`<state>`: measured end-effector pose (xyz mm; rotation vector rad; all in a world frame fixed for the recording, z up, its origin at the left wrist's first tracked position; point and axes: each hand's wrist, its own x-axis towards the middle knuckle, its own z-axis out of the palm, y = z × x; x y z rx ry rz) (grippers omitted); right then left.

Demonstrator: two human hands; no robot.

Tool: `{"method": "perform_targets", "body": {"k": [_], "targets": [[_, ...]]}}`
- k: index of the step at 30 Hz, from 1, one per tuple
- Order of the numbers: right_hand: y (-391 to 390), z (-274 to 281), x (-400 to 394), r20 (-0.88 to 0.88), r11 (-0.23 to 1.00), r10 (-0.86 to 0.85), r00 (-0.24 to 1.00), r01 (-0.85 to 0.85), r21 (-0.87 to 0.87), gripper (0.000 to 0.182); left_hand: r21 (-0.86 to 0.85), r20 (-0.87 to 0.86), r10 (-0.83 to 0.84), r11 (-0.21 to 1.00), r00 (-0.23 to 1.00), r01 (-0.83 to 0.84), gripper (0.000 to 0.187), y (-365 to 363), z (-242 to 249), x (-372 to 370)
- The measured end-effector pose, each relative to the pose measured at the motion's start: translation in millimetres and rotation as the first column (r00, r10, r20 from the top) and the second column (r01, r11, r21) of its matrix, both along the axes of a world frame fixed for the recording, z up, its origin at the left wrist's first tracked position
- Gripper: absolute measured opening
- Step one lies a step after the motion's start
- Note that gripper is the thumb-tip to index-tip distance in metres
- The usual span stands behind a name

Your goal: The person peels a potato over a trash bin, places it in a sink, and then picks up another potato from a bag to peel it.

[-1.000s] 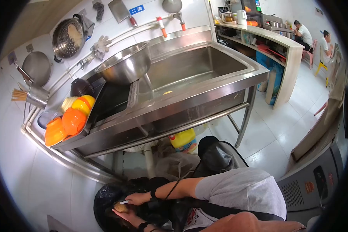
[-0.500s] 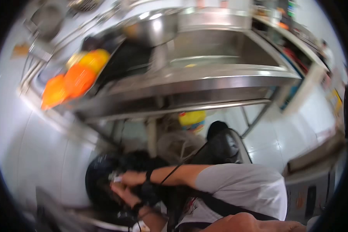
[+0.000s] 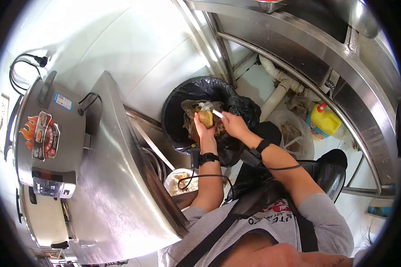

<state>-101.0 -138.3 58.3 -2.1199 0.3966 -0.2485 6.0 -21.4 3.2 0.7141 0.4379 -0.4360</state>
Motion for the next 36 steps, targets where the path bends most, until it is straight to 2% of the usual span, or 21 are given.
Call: {"method": "perform_targets", "body": {"k": [4, 5, 6, 8, 9, 10, 12, 13, 14, 16, 20, 21, 24, 26, 27, 28, 29, 31, 33, 34, 36], "targets": [[-16.8, 1.2, 12.8, 0.056, 0.997, -0.071, 0.996, 0.07, 0.017, 0.035, -0.006, 0.084, -0.102, 0.995, 0.991, 0.103, 0.043, -8.1, -15.2, 6.6], [-19.6, 1.0, 14.1, 0.029, 0.999, 0.033, 0.999, -0.033, 0.013, 0.035, -0.038, 0.129, -0.151, 0.987, 0.98, 0.157, 0.042, -9.0, -15.8, 8.0], [-17.6, -1.9, 13.2, 0.028, 1.0, 0.027, 0.999, -0.028, 0.015, 0.035, -0.037, 0.127, -0.156, 0.986, 0.979, 0.162, 0.042, -9.0, -12.2, 6.4], [-9.1, -7.9, 8.4, 0.069, 0.992, 0.129, 0.989, -0.128, -0.022, 0.029, -0.023, 0.048, -0.139, 0.99, 0.989, 0.14, 0.041, -8.0, -4.5, 2.4], [-7.9, -0.5, -0.4, 0.002, 0.957, 0.278, 0.961, -0.277, -0.085, 0.023, 0.003, 0.116, -0.075, 0.997, 0.99, 0.075, 0.04, -10.0, 0.2, -0.8], [-3.1, -3.9, -6.8, -0.056, 0.855, 0.469, 0.882, -0.469, -0.22, 0.02, 0.003, 0.117, -0.074, 0.997, 0.99, 0.074, 0.04, -9.1, 0.3, -0.2], [10.8, -2.5, -24.1, -0.017, 0.928, 0.364, 0.931, -0.364, -0.073, 0.022, 0.123, 0.154, -0.028, 0.992, 0.988, 0.009, 0.039, -11.4, 2.7, 0.0], [10.5, -2.2, -24.2, -0.046, 0.929, 0.36, 0.932, -0.363, -0.079, 0.023, 0.012, 0.136, -0.085, 0.996, 0.987, 0.084, 0.049, -8.1, 4.5, -2.5], [8.6, 0.7, -24.7, -0.044, 0.93, 0.357, 0.933, -0.359, -0.078, 0.023, 0.014, 0.138, -0.088, 0.996, 0.987, 0.087, 0.049, -8.6, 6.3, -2.9], [4.9, 3.7, -24.2, 0.122, 0.974, 0.225, 0.967, -0.22, -0.054, 0.026, -0.096, 0.101, 0.004, 0.995, 0.995, 0.006, 0.049, -3.4, -3.0, 1.5], [-5.8, -4.8, 0.8, 0.112, 0.998, 0.021, 0.993, -0.014, -0.063, 0.034, 0.027, 0.062, -0.059, 0.998, 0.996, 0.057, 0.041, -4.6, -3.3, 2.1], [-5.7, -8.7, 5.4, 0.116, 0.998, 0.015, 0.993, -0.008, -0.061, 0.034, -0.015, 0.127, -0.083, 0.996, 0.988, 0.085, 0.037, -7.7, -2.6, 0.6], [-5.3, -12.4, 8.7, 0.125, 0.998, 0.042, 0.991, -0.037, -0.043, 0.031, -0.011, 0.128, -0.147, 0.989, 0.981, 0.15, 0.036, -10.6, -1.4, -2.0], [0.6, 2.8, -7.2, -0.043, 0.965, 0.245, 0.969, -0.248, -0.087, 0.026, -0.017, 0.117, -0.14, 0.99, 0.983, 0.143, 0.037, -6.2, -16.5, 7.5], [3.6, -7.2, -14.3, -0.012, 0.873, 0.472, 0.881, -0.469, -0.135, 0.022, 0.031, 0.181, -0.111, 0.994, 0.977, 0.107, 0.039, -3.4, -26.0, 14.4], [12.1, -2.2, -24.4, 0.002, 0.915, 0.396, 0.918, -0.395, -0.084, 0.022, 0.074, 0.247, -0.083, 0.995, 0.965, 0.067, 0.041, -5.1, -16.7, 12.3], [11.1, 3.1, -25.1, -0.01, 0.921, 0.38, 0.925, -0.38, -0.087, 0.022, -0.026, 0.209, -0.113, 0.992, 0.971, 0.121, 0.043, -5.3, -8.5, 5.5], [8.8, 3.3, -23.3, -0.018, 0.928, 0.363, 0.932, -0.363, -0.082, 0.022, -0.019, 0.172, -0.06, 0.998, 0.983, 0.064, 0.044, -5.2, 5.1, -2.9], [3.4, 0.8, -18.2, 0.118, 0.991, 0.136, 0.984, -0.137, 0.003, 0.024, 0.035, 0.072, -0.011, 0.999, 0.997, 0.008, 0.052, -2.0, 9.7, -9.1], [-2.1, 4.5, -13.1, 0.06, 0.996, 0.089, 0.994, -0.09, 0.02, 0.028, 0.038, 0.069, -0.005, 0.999, 0.998, 0.002, 0.052, 0.7, 10.3, -10.2], [-8.3, -2.0, -1.1, 0.121, 0.999, -0.032, 0.992, 0.033, -0.01, 0.033, -0.07, -0.071, -0.092, 0.994, 0.993, 0.087, 0.056, 0.7, 16.6, -7.9]]}}
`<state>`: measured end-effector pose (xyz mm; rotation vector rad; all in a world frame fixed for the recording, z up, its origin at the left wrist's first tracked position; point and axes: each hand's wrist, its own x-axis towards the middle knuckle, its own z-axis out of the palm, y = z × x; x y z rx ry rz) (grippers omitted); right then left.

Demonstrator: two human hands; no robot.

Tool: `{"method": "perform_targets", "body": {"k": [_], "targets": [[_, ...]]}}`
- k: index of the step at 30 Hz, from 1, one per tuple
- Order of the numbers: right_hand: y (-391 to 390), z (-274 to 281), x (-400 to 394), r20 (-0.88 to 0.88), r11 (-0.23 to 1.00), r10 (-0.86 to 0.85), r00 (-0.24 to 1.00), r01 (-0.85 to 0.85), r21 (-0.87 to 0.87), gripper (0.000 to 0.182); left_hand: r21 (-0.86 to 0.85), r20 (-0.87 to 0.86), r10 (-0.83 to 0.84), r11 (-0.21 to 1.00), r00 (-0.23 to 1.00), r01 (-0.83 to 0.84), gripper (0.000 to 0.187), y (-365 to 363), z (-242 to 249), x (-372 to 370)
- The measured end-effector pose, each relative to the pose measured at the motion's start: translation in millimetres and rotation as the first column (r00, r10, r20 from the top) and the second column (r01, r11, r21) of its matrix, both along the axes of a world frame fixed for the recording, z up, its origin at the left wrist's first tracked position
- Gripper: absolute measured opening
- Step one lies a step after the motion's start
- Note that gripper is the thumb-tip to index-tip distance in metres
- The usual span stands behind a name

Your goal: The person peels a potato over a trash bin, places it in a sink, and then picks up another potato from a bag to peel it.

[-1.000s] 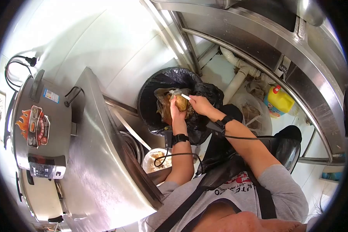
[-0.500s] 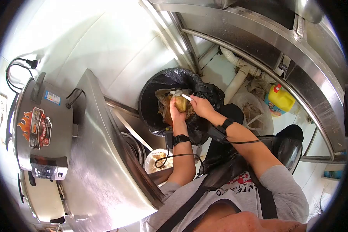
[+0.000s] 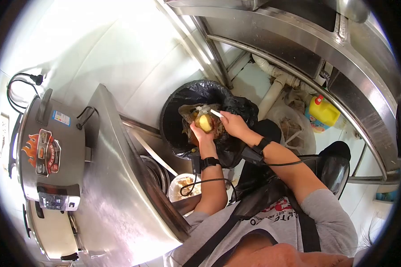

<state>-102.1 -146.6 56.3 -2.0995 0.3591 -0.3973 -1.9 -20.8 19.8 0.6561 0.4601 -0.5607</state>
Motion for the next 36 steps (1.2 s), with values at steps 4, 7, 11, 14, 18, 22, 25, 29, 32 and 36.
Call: {"method": "perform_targets", "body": {"k": [4, 7, 11, 14, 18, 22, 25, 29, 32, 36], "targets": [[-3.8, 0.4, 4.7, 0.013, 0.997, 0.077, 0.997, -0.077, -0.024, 0.037, 0.163, 0.08, -0.129, 0.98, 0.988, 0.114, 0.059, -7.8, -4.8, 2.5], [4.5, 4.4, -7.4, -0.122, 0.974, 0.201, 0.972, -0.212, -0.083, 0.034, 0.163, 0.05, -0.109, 0.982, 0.993, 0.1, 0.058, -7.1, -8.4, -0.8], [19.0, -10.5, -21.5, -0.237, 0.864, 0.422, 0.875, -0.467, -0.187, 0.029, 0.072, 0.116, 0.053, 0.996, 0.992, -0.061, 0.056, -4.3, -15.0, 3.0], [13.6, 0.6, -20.9, -0.186, 0.904, 0.382, 0.905, -0.408, -0.13, 0.028, 0.091, 0.091, 0.089, 0.991, 0.992, -0.097, 0.058, 3.9, -27.5, 5.8], [8.0, 3.5, -5.9, -0.108, 0.994, 0.06, 0.992, -0.069, -0.079, 0.032, 0.142, 0.032, -0.011, 0.99, 0.999, 0.006, 0.058, 1.3, -24.2, 4.4], [2.3, -3.7, 7.7, -0.065, 0.997, 0.074, 0.995, -0.076, -0.023, 0.034, 0.117, 0.047, -0.066, 0.991, 0.997, 0.06, 0.056, -4.4, -21.5, 4.5], [7.0, -2.7, -3.4, -0.18, 0.953, 0.257, 0.95, -0.28, -0.117, 0.033, 0.15, 0.062, -0.047, 0.988, 0.997, 0.037, 0.055, -1.0, -36.2, 7.0], [15.2, -1.4, -24.5, -0.189, 0.883, 0.412, 0.892, -0.442, -0.161, 0.028, 0.289, -0.004, 0.033, 0.957, 0.999, -0.03, 0.062, -0.4, -14.6, 2.4], [10.9, 5.2, -20.6, -0.157, 0.93, 0.347, 0.925, -0.361, -0.072, 0.029, 0.212, 0.018, 0.055, 0.976, 0.998, -0.057, 0.068, 2.0, -39.0, 11.1], [11.0, -0.8, -9.0, -0.041, 0.995, 0.092, 0.995, -0.093, -0.022, 0.029, 0.243, 0.096, 0.019, 0.969, 0.995, -0.042, 0.066, -2.0, -27.0, 3.0]]}}
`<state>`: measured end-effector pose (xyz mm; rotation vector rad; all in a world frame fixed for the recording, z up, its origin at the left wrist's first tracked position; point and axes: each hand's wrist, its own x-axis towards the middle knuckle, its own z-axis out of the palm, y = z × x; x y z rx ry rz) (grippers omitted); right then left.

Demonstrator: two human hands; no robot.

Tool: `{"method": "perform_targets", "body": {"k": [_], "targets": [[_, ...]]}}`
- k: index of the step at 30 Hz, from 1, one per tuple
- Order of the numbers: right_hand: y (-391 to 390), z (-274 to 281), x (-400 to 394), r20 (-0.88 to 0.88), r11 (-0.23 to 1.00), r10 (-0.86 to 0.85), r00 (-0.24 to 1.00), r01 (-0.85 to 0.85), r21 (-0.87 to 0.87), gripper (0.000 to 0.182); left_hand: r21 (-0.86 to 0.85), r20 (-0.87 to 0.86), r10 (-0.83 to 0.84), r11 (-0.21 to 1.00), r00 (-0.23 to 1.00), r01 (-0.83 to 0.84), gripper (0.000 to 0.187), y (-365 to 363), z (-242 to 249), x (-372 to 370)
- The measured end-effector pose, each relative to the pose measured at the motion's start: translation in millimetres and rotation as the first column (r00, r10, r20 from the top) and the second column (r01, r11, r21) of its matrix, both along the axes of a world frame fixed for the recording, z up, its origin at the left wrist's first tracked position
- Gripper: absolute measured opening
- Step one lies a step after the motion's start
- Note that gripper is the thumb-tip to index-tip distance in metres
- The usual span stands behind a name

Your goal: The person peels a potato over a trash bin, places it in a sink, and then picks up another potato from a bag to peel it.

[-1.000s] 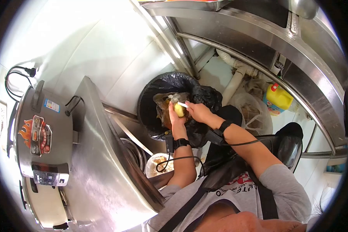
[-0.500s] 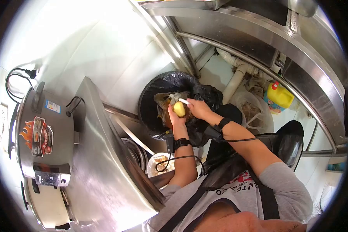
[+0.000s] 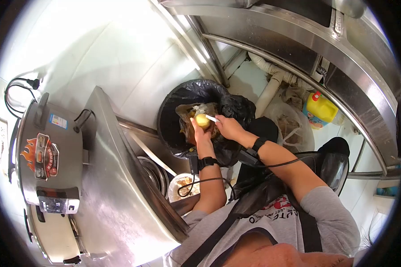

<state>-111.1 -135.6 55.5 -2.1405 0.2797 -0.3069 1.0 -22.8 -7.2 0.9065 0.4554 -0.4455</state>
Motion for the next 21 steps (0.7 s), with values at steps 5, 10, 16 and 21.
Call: {"method": "perform_targets", "body": {"k": [5, 10, 16, 21], "targets": [[7.6, 4.7, -9.1, -0.212, 0.965, 0.168, 0.963, -0.204, -0.164, 0.039, -0.073, -0.049, 0.026, 0.997, 0.998, -0.029, 0.052, -2.0, -14.1, 10.3], [11.5, -6.2, -8.7, -0.185, 0.933, 0.282, 0.942, -0.314, -0.176, 0.039, -0.364, -0.155, 0.167, 0.906, 0.974, -0.214, 0.052, 7.1, -39.5, 26.9], [11.6, -0.5, 2.4, -0.056, 0.981, 0.062, 0.996, -0.071, -0.181, 0.04, -0.11, -0.032, -0.022, 0.994, 0.999, 0.019, 0.06, 6.4, -23.4, 9.4], [16.1, 2.5, -13.3, -0.233, 0.92, 0.247, 0.94, -0.304, -0.248, 0.037, -0.081, -0.106, 0.152, 0.984, 0.983, -0.161, 0.06, 0.9, -30.9, 14.4]]}}
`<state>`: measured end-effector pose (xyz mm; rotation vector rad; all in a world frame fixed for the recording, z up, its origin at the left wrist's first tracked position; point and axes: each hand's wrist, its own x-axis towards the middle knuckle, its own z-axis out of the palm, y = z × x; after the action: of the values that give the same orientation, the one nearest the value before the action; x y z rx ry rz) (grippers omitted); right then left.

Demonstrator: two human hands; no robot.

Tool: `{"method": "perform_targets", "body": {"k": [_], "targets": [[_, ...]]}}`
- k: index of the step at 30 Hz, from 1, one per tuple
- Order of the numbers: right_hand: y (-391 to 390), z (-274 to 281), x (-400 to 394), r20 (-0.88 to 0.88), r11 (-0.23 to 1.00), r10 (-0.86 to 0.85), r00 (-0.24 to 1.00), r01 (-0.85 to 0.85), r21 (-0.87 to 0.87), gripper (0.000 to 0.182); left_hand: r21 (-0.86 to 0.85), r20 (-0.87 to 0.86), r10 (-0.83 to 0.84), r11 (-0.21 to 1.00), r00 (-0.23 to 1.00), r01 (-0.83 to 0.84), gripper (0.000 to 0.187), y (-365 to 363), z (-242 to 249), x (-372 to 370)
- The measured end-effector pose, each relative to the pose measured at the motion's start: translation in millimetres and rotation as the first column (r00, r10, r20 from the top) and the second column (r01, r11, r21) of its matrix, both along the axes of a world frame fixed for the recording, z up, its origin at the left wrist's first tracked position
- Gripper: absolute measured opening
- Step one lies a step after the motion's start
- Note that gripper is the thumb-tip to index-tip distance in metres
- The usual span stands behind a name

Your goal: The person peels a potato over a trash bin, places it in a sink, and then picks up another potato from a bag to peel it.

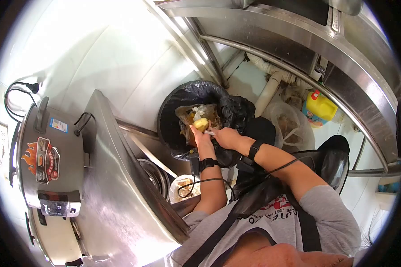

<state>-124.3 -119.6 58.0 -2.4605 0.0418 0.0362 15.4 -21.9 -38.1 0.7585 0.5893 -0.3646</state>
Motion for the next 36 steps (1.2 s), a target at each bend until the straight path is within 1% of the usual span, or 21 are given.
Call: {"method": "perform_targets", "body": {"k": [1, 3, 5, 6, 7, 9, 11, 12, 13, 15, 16, 18, 19, 21, 23, 25, 27, 29, 32, 35, 36], "targets": [[-1.8, -0.8, 1.5, 0.001, 1.0, 0.002, 1.0, -0.002, -0.005, 0.037, -0.115, 0.085, 0.095, 0.99, 0.992, -0.085, 0.061, -0.1, -4.0, 2.6], [-3.1, -4.6, 9.2, 0.055, 0.994, -0.058, 0.997, 0.053, 0.095, 0.043, -0.101, 0.152, 0.063, 0.994, 0.986, -0.048, 0.062, 1.7, 1.3, 1.9], [-5.7, -12.8, 21.5, 0.163, 0.923, -0.317, 0.934, 0.265, 0.279, 0.038, 0.055, 0.071, -0.105, 0.993, 0.992, 0.101, 0.062, 5.5, 26.1, -11.9], [-9.7, -8.1, 23.3, 0.178, 0.869, -0.421, 0.889, 0.339, 0.362, 0.033, 0.002, 0.047, -0.131, 0.991, 0.99, 0.131, 0.061, 6.0, 25.9, -8.9], [-12.6, -8.0, 28.9, 0.206, 0.832, -0.495, 0.844, 0.393, 0.391, 0.034, -0.01, 0.126, -0.147, 0.989, 0.981, 0.149, 0.06, 4.7, 25.3, -8.4], [-19.9, -2.7, 33.4, 0.091, 0.792, -0.491, 0.866, 0.4, 0.462, 0.035, -0.1, 0.106, -0.167, 0.979, 0.98, 0.178, 0.061, 3.4, 29.4, -5.5], [-18.6, -0.3, 33.1, 0.178, 0.83, -0.422, 0.889, 0.299, 0.471, 0.035, -0.045, 0.019, -0.255, 0.966, 0.967, 0.255, 0.061, 0.6, 34.3, -6.0], [-17.9, 1.2, 33.3, 0.132, 0.851, -0.391, 0.911, 0.303, 0.43, 0.036, -0.055, 0.06, -0.311, 0.948, 0.949, 0.314, 0.062, -0.7, 36.8, -6.6], [-15.6, 1.6, 31.5, 0.168, 0.874, -0.384, 0.908, 0.298, 0.384, 0.036, -0.017, 0.055, -0.328, 0.944, 0.943, 0.33, 0.062, -1.3, 38.0, -9.1], [-11.9, 5.2, 25.5, 0.071, 0.932, -0.29, 0.954, 0.264, 0.249, 0.037, 0.069, 0.027, -0.317, 0.947, 0.948, 0.314, 0.062, -2.4, 33.3, -8.8], [-10.3, 8.5, 21.1, 0.067, 0.933, -0.285, 0.956, 0.26, 0.25, 0.037, 0.07, 0.023, -0.312, 0.948, 0.95, 0.31, 0.062, 0.1, 26.7, -9.2], [-7.9, 14.5, 14.7, -0.091, 0.998, -0.053, 0.994, 0.055, 0.014, 0.036, 0.127, 0.082, -0.256, 0.961, 0.963, 0.245, 0.064, 5.5, 10.9, -3.5], [-4.1, 13.0, 9.7, -0.09, 0.998, -0.052, 0.995, 0.053, 0.015, 0.036, 0.128, 0.083, -0.255, 0.961, 0.963, 0.243, 0.064, 9.7, 3.4, 1.0], [1.8, 11.7, -1.8, -0.103, 0.998, 0.033, 0.994, -0.027, 0.058, 0.022, -0.072, -0.008, -0.185, 0.98, 0.983, 0.184, 0.066, 11.2, -1.8, 9.8], [0.4, 11.3, -1.4, -0.072, 0.999, 0.007, 0.997, -0.003, 0.047, 0.026, -0.115, 0.016, -0.197, 0.974, 0.98, 0.198, 0.067, 9.7, -3.4, 9.6], [-2.0, 10.6, -1.4, -0.05, 0.995, -0.067, 0.997, 0.07, 0.075, 0.031, 0.011, 0.103, -0.077, 0.997, 0.992, 0.076, 0.066, 5.3, 0.5, 1.5], [-8.7, 10.7, 11.7, 0.128, 0.959, -0.255, 0.958, 0.234, 0.159, 0.036, 0.113, 0.006, -0.187, 0.976, 0.982, 0.186, 0.063, 7.9, 6.0, -1.5], [-11.9, 10.6, 19.0, 0.148, 0.944, -0.302, 0.942, 0.275, 0.18, 0.037, 0.075, 0.01, -0.19, 0.979, 0.982, 0.189, 0.059, 0.8, 12.1, 0.2], [-13.5, 6.8, 21.8, 0.07, 0.964, -0.244, 0.967, 0.235, 0.122, 0.036, 0.325, 0.153, -0.245, 0.927, 0.957, 0.186, 0.058, -9.0, 35.5, -15.9], [-10.0, -1.6, 14.9, 0.066, 0.983, -0.151, 0.986, 0.143, 0.116, 0.035, 0.33, 0.098, -0.259, 0.919, 0.961, 0.214, 0.063, 7.4, 1.7, -0.7], [-10.9, -2.3, 11.6, 0.031, 0.995, -0.028, 0.999, 0.025, 0.1, 0.033, 0.25, 0.078, -0.231, 0.946, 0.97, 0.205, 0.07, 8.2, 4.9, 0.4]]}}
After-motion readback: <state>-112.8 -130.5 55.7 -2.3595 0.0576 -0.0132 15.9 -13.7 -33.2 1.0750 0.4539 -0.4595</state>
